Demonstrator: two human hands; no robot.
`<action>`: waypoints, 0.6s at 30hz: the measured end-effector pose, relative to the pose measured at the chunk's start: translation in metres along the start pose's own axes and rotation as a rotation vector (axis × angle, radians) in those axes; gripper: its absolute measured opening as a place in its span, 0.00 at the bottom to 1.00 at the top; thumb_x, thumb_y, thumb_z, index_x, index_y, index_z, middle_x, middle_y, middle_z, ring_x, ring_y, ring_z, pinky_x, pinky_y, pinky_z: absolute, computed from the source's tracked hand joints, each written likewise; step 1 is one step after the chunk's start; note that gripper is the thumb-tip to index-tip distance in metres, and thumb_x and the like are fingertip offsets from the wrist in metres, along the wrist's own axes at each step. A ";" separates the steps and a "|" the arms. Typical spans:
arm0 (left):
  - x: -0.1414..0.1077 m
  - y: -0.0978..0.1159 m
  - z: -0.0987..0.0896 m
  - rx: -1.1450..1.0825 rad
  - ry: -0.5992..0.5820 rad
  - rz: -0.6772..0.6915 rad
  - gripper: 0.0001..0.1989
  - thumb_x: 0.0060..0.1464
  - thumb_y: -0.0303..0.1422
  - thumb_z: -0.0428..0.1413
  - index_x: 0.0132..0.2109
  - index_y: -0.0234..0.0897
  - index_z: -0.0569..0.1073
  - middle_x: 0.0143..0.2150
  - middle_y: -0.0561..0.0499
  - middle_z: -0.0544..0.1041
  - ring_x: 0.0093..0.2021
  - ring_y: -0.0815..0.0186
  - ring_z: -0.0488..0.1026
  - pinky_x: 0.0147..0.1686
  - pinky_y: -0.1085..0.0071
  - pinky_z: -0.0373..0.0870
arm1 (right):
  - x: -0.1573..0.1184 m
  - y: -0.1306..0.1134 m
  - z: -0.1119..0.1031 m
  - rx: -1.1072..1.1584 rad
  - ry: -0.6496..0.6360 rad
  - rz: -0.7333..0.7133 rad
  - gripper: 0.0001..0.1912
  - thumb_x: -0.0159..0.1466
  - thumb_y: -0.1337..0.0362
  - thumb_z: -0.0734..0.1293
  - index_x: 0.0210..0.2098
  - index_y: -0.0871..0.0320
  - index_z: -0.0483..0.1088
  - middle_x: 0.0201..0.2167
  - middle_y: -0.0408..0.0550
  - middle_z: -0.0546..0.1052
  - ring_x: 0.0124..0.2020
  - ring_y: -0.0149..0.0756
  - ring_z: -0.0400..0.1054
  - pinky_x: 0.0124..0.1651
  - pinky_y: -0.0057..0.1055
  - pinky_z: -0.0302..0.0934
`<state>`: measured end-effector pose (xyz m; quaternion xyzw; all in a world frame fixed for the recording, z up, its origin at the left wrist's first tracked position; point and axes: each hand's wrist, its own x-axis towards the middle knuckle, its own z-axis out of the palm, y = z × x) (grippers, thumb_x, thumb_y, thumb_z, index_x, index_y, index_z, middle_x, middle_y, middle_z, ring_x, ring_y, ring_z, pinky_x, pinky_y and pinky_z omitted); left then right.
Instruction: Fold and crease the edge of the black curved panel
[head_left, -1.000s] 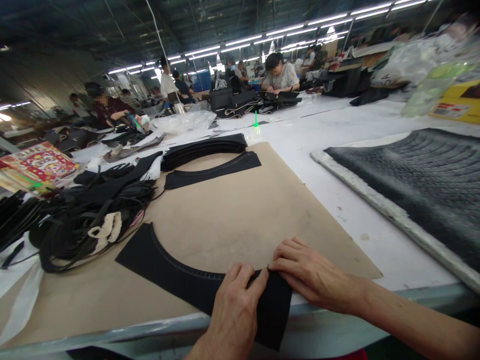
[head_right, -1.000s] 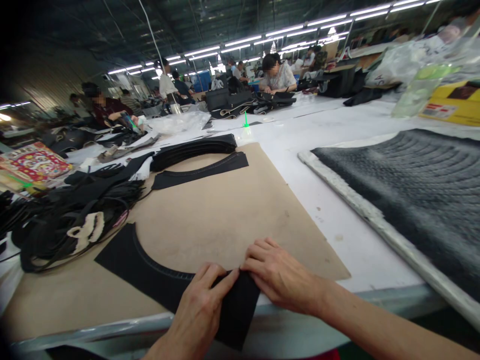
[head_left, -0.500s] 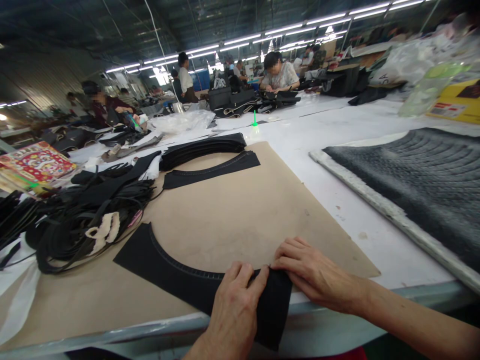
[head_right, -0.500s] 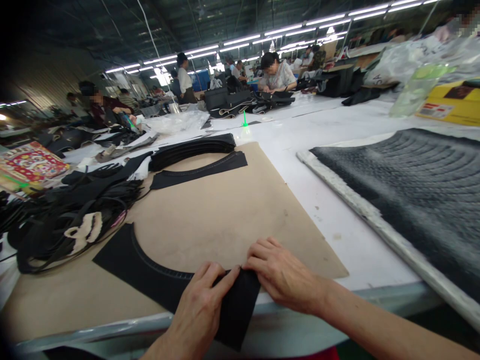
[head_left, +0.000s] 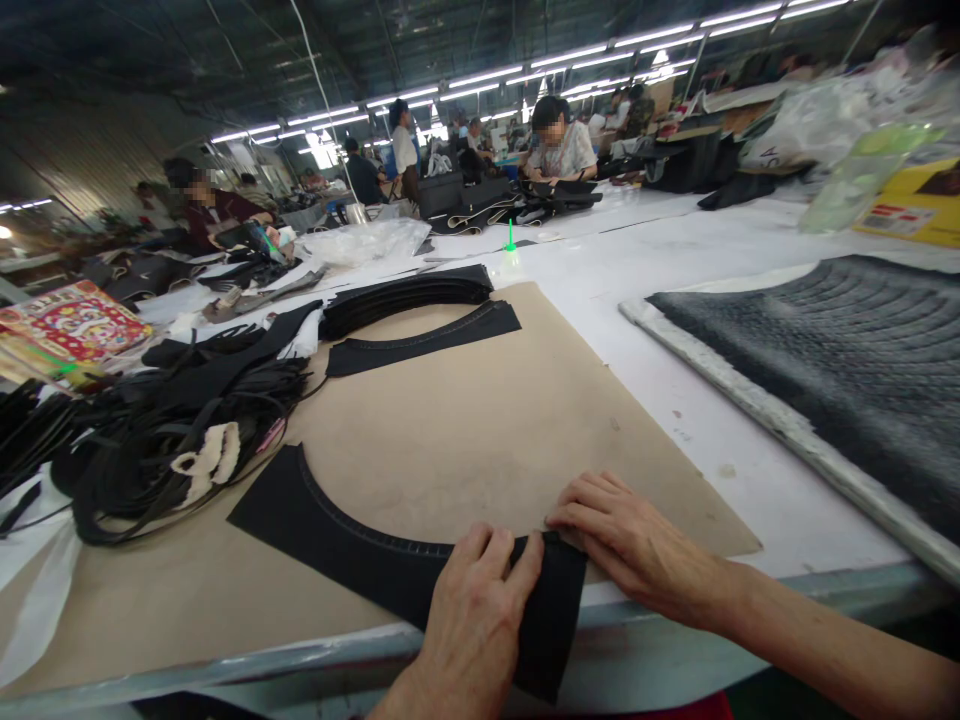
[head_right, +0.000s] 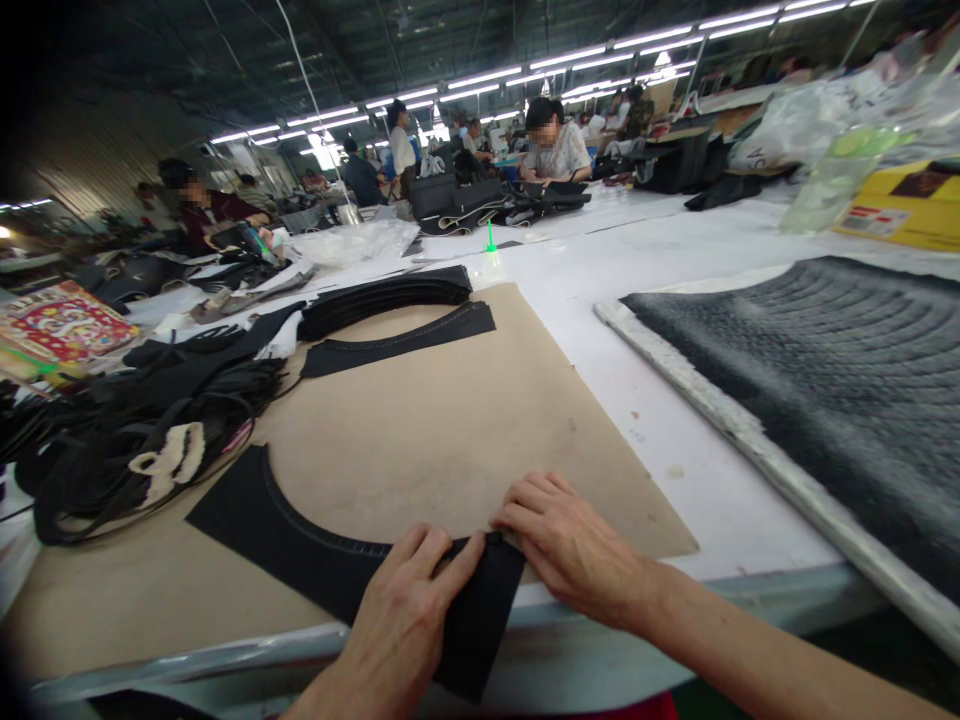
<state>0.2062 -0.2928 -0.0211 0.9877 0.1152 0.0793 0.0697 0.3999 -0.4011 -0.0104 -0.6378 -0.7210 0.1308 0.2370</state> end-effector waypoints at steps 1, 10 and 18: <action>0.000 0.000 0.000 0.000 0.001 -0.002 0.25 0.57 0.22 0.53 0.61 0.38 0.65 0.43 0.46 0.70 0.42 0.58 0.66 0.42 0.61 0.73 | -0.001 0.000 0.000 0.002 0.006 0.010 0.10 0.68 0.72 0.56 0.42 0.58 0.67 0.38 0.49 0.70 0.41 0.39 0.60 0.44 0.39 0.52; 0.001 0.003 0.002 0.109 -0.010 0.003 0.28 0.57 0.20 0.49 0.63 0.41 0.61 0.43 0.46 0.69 0.42 0.59 0.66 0.41 0.61 0.72 | -0.004 0.000 0.001 -0.009 0.041 0.048 0.12 0.66 0.74 0.57 0.45 0.57 0.66 0.39 0.48 0.70 0.41 0.39 0.61 0.45 0.39 0.53; 0.006 0.006 -0.003 0.171 -0.043 0.016 0.31 0.56 0.20 0.48 0.65 0.42 0.58 0.42 0.46 0.69 0.39 0.59 0.66 0.38 0.62 0.70 | -0.004 -0.002 0.001 -0.049 0.064 0.048 0.12 0.66 0.73 0.57 0.44 0.56 0.68 0.39 0.49 0.71 0.41 0.39 0.62 0.45 0.38 0.55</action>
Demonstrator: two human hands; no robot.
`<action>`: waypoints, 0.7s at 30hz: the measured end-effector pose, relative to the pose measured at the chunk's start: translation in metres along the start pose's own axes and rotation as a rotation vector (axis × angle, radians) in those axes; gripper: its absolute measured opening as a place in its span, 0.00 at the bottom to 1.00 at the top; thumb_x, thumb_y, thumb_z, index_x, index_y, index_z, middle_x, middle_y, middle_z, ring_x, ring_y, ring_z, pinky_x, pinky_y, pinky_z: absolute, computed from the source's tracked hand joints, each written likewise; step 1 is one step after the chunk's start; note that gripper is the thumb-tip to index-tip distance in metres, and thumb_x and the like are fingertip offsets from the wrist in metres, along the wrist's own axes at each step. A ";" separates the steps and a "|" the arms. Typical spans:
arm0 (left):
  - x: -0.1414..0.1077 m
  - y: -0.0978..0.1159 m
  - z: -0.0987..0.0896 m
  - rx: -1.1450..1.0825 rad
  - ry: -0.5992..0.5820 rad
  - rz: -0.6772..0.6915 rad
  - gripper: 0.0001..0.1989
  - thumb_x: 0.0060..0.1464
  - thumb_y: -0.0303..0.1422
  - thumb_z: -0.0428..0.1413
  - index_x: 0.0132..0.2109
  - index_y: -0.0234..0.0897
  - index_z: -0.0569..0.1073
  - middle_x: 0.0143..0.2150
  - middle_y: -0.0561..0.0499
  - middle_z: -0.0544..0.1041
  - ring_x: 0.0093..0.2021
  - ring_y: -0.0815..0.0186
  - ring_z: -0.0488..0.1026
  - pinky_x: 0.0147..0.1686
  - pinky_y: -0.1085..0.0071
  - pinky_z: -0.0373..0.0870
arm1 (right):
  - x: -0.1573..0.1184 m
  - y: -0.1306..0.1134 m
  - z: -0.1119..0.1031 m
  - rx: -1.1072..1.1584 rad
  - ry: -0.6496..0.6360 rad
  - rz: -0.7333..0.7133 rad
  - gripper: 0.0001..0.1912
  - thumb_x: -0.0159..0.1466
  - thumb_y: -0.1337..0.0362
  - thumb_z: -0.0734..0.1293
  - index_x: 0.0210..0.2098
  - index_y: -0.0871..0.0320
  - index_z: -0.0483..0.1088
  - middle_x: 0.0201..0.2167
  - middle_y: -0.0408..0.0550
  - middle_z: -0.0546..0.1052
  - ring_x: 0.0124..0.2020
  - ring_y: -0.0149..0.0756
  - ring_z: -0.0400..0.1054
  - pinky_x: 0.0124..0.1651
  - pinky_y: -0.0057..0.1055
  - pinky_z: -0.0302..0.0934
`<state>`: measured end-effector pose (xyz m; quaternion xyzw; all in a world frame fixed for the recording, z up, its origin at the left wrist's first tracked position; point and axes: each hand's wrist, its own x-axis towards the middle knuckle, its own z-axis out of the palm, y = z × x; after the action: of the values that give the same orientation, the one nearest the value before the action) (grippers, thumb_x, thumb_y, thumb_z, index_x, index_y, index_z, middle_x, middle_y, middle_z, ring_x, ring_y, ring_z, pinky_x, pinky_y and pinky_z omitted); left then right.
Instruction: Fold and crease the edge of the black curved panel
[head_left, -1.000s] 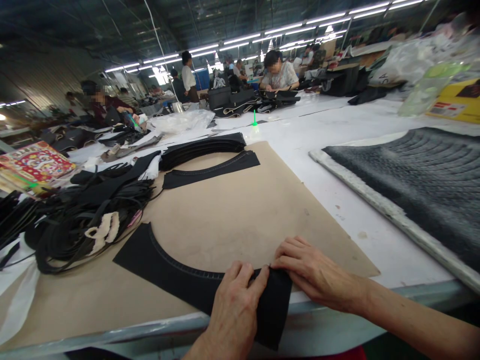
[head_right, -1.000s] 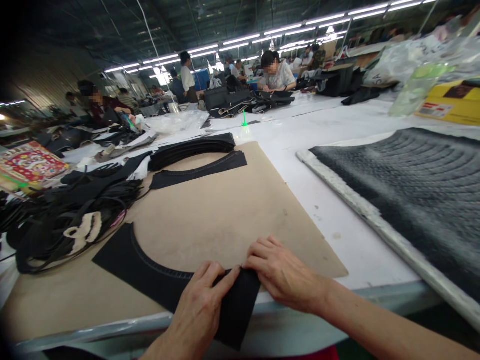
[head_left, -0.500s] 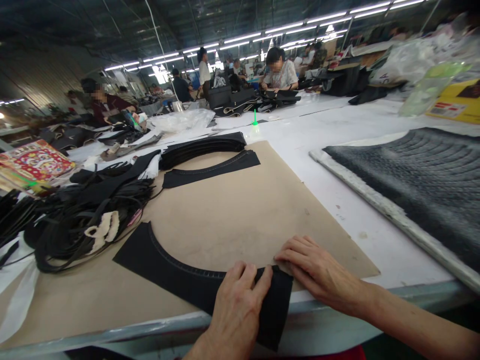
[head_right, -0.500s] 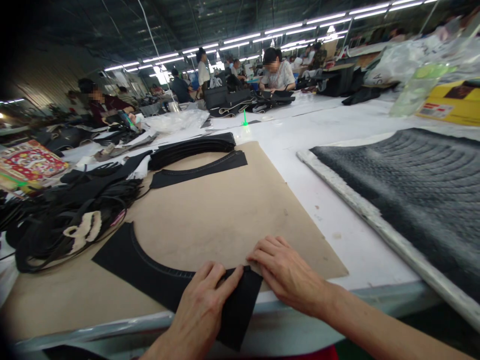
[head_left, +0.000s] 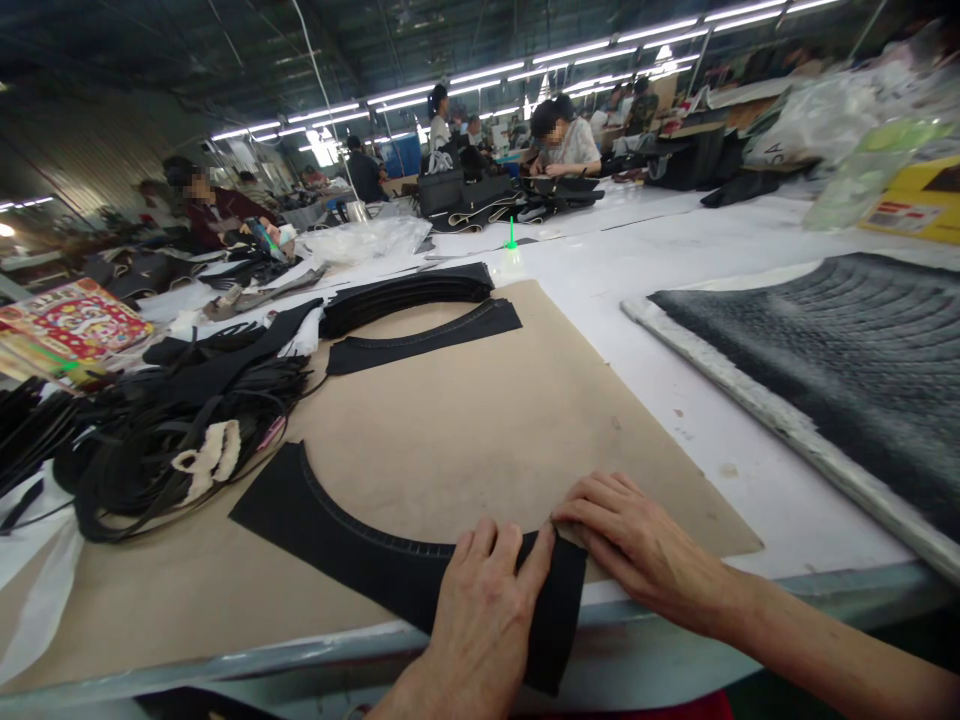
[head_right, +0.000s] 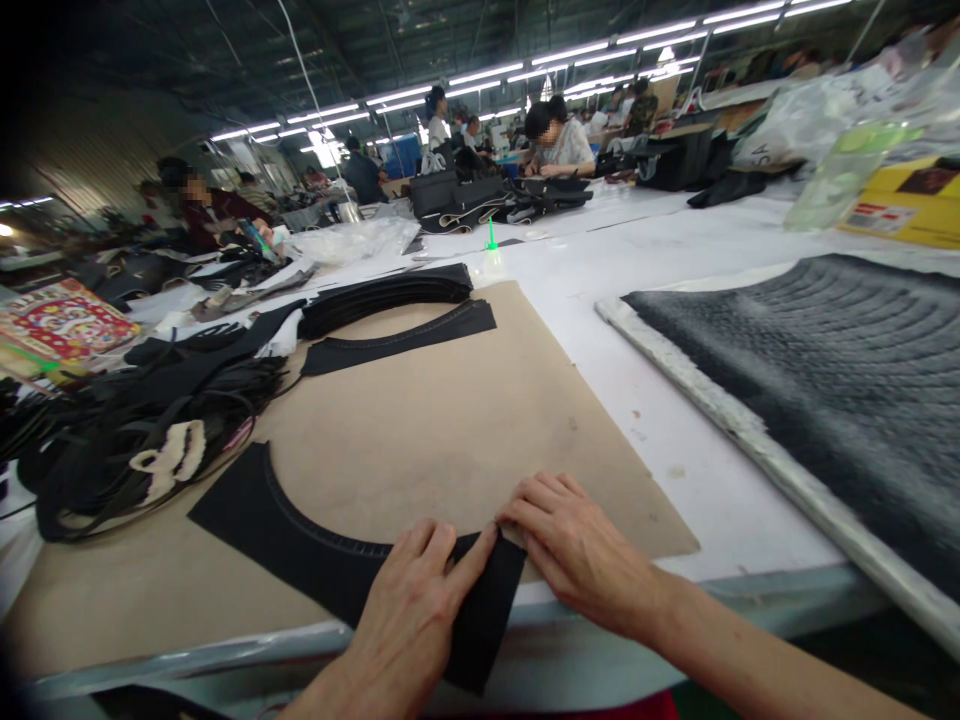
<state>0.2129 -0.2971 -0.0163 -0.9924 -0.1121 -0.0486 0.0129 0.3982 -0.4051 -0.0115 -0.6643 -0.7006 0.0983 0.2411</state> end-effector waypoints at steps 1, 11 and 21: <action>0.001 0.000 0.000 0.002 -0.003 -0.001 0.31 0.55 0.19 0.48 0.65 0.42 0.58 0.42 0.46 0.69 0.40 0.59 0.66 0.38 0.61 0.70 | 0.000 0.000 0.000 0.000 0.002 0.001 0.12 0.66 0.73 0.57 0.44 0.56 0.68 0.39 0.49 0.71 0.41 0.39 0.63 0.45 0.38 0.55; -0.002 0.001 -0.001 -0.126 0.019 -0.047 0.35 0.54 0.19 0.47 0.67 0.45 0.53 0.44 0.47 0.71 0.41 0.57 0.68 0.40 0.57 0.72 | 0.000 0.003 0.002 0.027 0.001 0.020 0.12 0.66 0.73 0.56 0.43 0.56 0.67 0.38 0.49 0.71 0.41 0.39 0.64 0.47 0.39 0.56; -0.028 -0.013 0.013 -0.235 0.235 -0.078 0.21 0.59 0.20 0.43 0.57 0.29 0.68 0.46 0.43 0.73 0.44 0.59 0.68 0.45 0.62 0.71 | -0.001 -0.024 0.014 -0.017 -0.003 -0.079 0.24 0.64 0.76 0.55 0.58 0.56 0.62 0.44 0.52 0.70 0.43 0.41 0.63 0.46 0.41 0.59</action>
<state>0.1840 -0.2907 -0.0317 -0.9695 -0.1419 -0.1775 -0.0922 0.3706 -0.4056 -0.0133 -0.6381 -0.7274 0.0837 0.2382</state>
